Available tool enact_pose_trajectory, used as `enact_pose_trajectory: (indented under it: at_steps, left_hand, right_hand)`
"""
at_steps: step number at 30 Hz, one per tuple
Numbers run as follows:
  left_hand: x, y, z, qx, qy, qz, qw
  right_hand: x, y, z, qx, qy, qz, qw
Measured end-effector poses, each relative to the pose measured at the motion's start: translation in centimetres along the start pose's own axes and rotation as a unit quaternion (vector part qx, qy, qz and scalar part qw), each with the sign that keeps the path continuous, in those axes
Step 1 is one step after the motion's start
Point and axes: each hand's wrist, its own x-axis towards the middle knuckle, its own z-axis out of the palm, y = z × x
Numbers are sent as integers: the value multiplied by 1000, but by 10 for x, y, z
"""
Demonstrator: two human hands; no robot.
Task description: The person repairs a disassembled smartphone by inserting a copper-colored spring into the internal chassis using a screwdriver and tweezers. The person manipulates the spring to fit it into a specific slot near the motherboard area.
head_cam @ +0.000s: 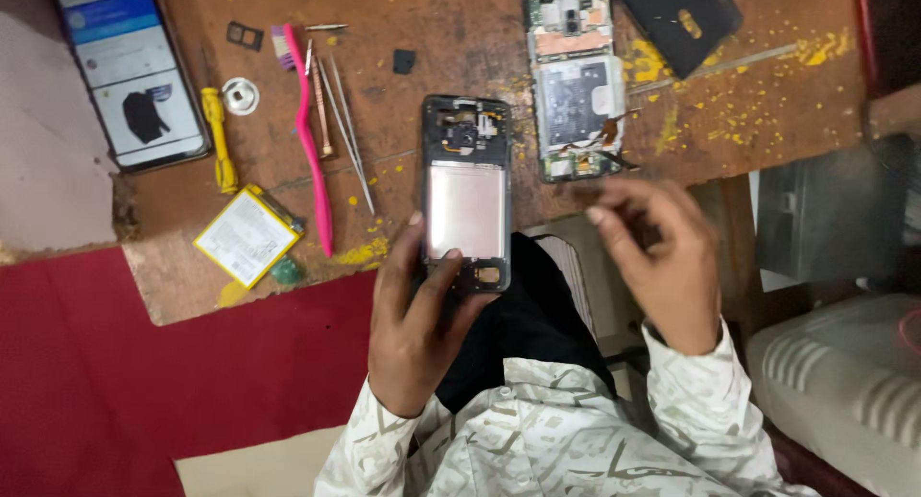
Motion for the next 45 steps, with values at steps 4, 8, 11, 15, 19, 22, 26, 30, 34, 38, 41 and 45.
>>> enact_pose_trajectory:
  at_steps: [4,8,11,15,19,22,26,30,34,38,41,45]
  left_hand:
    - [6,6,0,4,26,22,999]
    - [12,7,1,5,27,36,999]
    - [12,6,4,8,23,32,999]
    - [10,1,6,70,-2,48,996]
    - [12,-3,11,113,-11,65,991]
    - [12,-1,11,119,-11,76,990]
    - [11,2,-1,87,26,59,994]
    - [18,-8,-25,122,90,19,988]
    - [32,-21,-45,150,136,-7,979]
    - [38,-32,-55,170,148,-53,973]
    - [37,-35,-55,169,112,-54,978]
    - [37,-41,-47,189,84,-34,978]
  right_hand:
    - [15,29,-4,-114,72,-126,983]
    - [30,37,2,-82,44,-118,989]
    - [35,42,7,-83,41,-136,986]
    - [34,47,9,-79,40,-149,985]
    - [31,47,10,-75,59,-154,983]
    - [15,45,15,20,92,-127,987]
    - [-17,36,35,64,116,-117,984]
    - [-14,21,40,-2,-26,-249,968]
    - [7,-2,42,-15,-111,-315,942]
    - [1,-12,52,-76,-106,-321,938]
    - [-7,-10,58,-58,-101,-304,946]
    - [-17,-8,64,-41,-91,-289,952]
